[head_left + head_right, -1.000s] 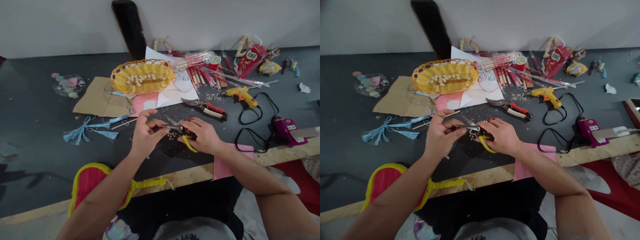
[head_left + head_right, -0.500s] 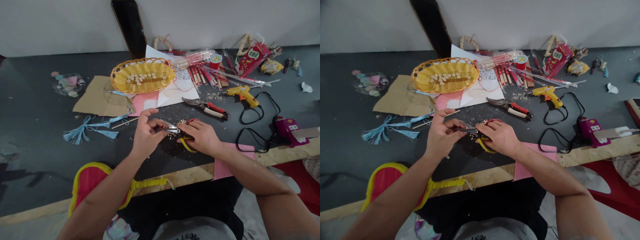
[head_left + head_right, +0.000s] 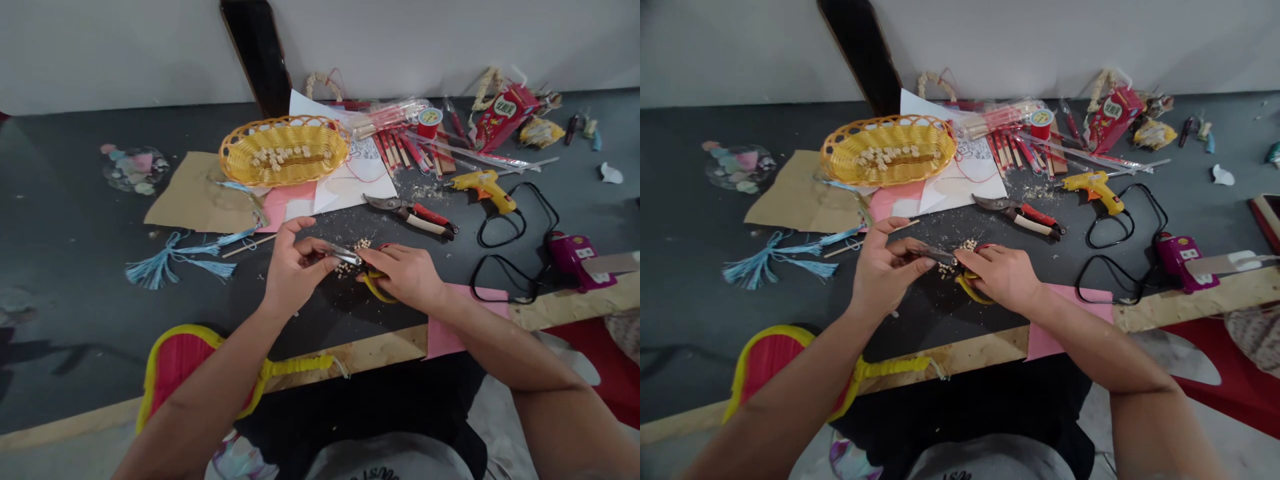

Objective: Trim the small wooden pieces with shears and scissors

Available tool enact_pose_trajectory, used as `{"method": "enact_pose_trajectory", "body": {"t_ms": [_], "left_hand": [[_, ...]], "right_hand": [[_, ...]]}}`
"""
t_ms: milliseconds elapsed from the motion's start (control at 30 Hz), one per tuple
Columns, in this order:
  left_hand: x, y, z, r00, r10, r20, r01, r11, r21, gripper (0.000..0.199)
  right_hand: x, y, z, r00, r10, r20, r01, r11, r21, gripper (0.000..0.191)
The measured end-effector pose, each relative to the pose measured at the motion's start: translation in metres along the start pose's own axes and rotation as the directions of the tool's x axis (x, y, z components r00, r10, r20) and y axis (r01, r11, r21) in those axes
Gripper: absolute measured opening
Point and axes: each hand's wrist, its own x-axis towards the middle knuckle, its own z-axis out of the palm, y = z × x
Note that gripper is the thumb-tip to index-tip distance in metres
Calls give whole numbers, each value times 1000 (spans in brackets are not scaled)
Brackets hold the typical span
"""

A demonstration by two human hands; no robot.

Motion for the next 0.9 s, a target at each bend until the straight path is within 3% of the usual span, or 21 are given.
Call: {"method": "enact_pose_trajectory", "body": {"t_ms": [267,367,467,567,733,900], "left_hand": [[0,-1,-3,999,40,6,-40,997,58,52],[1,-5,-5,991,118,60,-131,948,289,25],[2,-9,-7,964,198,176,-262,816,516,7],[3,-12,-8,947,216,237,-316,754,575,9],[4,-12,-11,942,224,248,-332,722,607,13],[5,-7,-17,964,213,158,-263,704,659,17]], "right_hand": [[8,8,-4,979,190,-72,-158,936,313,38],[9,11,-11,950,284,-129,-221,906,361,39],[9,15,-15,927,328,-180,-248,898,363,39],[10,18,-16,921,331,-204,-251,906,340,39],[9,19,-15,924,335,-185,-263,908,327,39],[9,20,-14,921,344,-182,-273,904,330,38]]}}
